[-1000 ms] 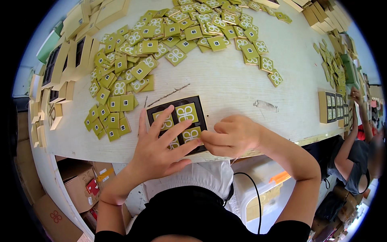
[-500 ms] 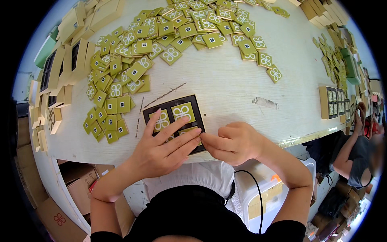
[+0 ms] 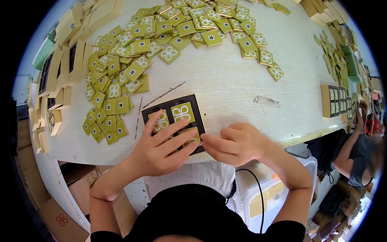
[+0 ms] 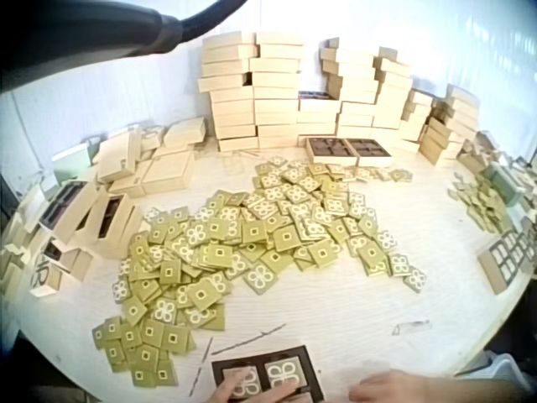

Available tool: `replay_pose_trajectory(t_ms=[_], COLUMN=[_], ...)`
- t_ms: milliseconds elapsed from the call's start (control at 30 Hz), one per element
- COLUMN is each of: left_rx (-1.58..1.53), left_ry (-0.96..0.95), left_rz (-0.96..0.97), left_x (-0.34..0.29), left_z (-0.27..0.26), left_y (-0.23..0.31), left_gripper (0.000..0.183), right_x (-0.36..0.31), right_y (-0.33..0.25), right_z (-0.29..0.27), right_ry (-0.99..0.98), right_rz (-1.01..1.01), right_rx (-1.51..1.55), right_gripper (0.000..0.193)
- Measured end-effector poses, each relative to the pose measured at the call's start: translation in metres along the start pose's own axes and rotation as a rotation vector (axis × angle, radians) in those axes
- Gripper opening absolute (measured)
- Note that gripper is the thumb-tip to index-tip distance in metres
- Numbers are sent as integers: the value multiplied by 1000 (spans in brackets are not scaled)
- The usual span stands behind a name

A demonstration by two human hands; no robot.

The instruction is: The person assembles small four-leaf clover patterned squares into a divided box tray, places the tray into a decorative gold-logo gift box, and stacks the completed boxes into a larger plastic bin.

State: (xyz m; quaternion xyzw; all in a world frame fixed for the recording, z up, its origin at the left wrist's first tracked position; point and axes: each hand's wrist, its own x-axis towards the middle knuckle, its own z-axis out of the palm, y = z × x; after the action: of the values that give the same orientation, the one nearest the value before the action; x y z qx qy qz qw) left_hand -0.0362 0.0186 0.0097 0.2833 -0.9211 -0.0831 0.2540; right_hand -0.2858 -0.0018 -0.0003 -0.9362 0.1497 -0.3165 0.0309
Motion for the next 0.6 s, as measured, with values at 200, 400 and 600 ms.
replay_pose_trajectory(t_ms=[200,400,600], left_rx=[-50,26,115], left_ry=[142,90,136], left_rz=[-31,-14,-139], left_x=[-9,-17,-29], left_z=[4,-2,4], left_y=[4,1,16], left_gripper=[12,31,19], right_x=[1,6,3], right_y=[-4,-8,-28], right_z=[1,-3,-9], right_ry=[-21,-87,-162], right_rz=[29,81,194], right_rx=[22,94,-47], right_gripper=[28,30,39])
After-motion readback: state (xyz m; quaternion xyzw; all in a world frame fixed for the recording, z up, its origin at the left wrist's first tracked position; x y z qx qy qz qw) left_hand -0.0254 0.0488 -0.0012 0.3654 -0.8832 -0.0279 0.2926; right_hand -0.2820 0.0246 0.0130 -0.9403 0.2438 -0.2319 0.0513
